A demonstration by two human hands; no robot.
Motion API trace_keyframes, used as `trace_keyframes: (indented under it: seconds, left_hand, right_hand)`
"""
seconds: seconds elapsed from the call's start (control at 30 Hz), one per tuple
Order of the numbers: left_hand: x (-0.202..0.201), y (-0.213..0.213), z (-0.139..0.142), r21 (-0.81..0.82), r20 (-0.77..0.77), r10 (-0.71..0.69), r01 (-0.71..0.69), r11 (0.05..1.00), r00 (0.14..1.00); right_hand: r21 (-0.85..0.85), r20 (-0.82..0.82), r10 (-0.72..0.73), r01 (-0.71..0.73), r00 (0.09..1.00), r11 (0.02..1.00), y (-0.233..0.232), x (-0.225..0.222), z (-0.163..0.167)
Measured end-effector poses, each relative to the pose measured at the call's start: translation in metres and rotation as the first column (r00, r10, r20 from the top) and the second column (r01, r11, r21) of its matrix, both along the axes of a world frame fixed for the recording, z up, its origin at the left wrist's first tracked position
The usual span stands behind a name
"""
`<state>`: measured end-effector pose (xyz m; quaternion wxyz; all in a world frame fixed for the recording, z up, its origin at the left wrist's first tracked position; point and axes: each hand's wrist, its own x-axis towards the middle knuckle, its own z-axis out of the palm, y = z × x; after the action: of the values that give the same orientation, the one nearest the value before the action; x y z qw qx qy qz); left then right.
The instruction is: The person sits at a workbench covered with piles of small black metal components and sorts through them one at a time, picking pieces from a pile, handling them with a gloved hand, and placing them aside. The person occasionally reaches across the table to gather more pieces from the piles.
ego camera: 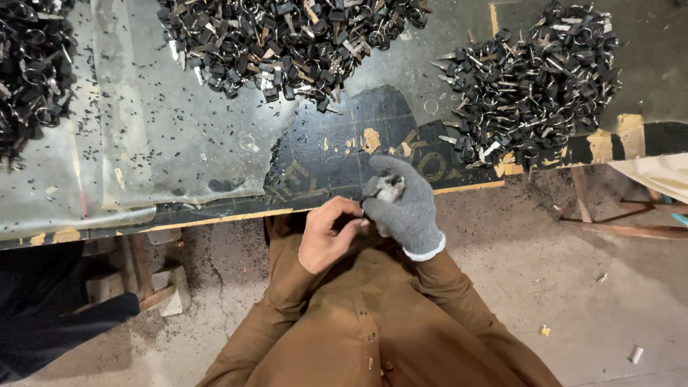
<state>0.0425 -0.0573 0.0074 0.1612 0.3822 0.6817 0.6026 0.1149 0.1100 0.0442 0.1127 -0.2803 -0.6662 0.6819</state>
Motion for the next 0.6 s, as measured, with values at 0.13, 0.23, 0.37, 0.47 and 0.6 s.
trace_keyframes:
  seconds: [0.13, 0.23, 0.37, 0.47, 0.6]
  left_hand:
    - [-0.026, 0.018, -0.006, -0.14, -0.462, -0.023, -0.047, 0.989, 0.886]
    - [-0.059, 0.045, -0.016, -0.202, -0.603, -0.013, -0.137, 0.97, 0.797]
    - [-0.068, 0.051, -0.03, -0.214, -0.617, 0.109, -0.299, 0.93, 0.779]
    - [-0.058, 0.045, -0.038, -0.158, -0.483, 0.24, -0.353, 0.922, 0.842]
    - [-0.054, 0.042, -0.041, -0.122, -0.463, 0.253, -0.343, 0.931, 0.85]
  right_hand:
    - [0.295, -0.049, -0.048, 0.06, 0.998, 0.954, 0.022, -0.021, 0.002]
    - [0.833, -0.08, 0.0, 0.067, 0.997, 0.549, 0.037, -0.034, 0.001]
    - [0.872, -0.008, 0.156, -0.069, 0.988, 0.485, 0.028, -0.023, -0.005]
    - [0.818, 0.086, 0.181, -0.173, 0.98, 0.548, 0.019, -0.014, -0.011]
    - [0.861, 0.006, 0.222, -0.118, 0.975, 0.495, 0.021, -0.029, -0.011]
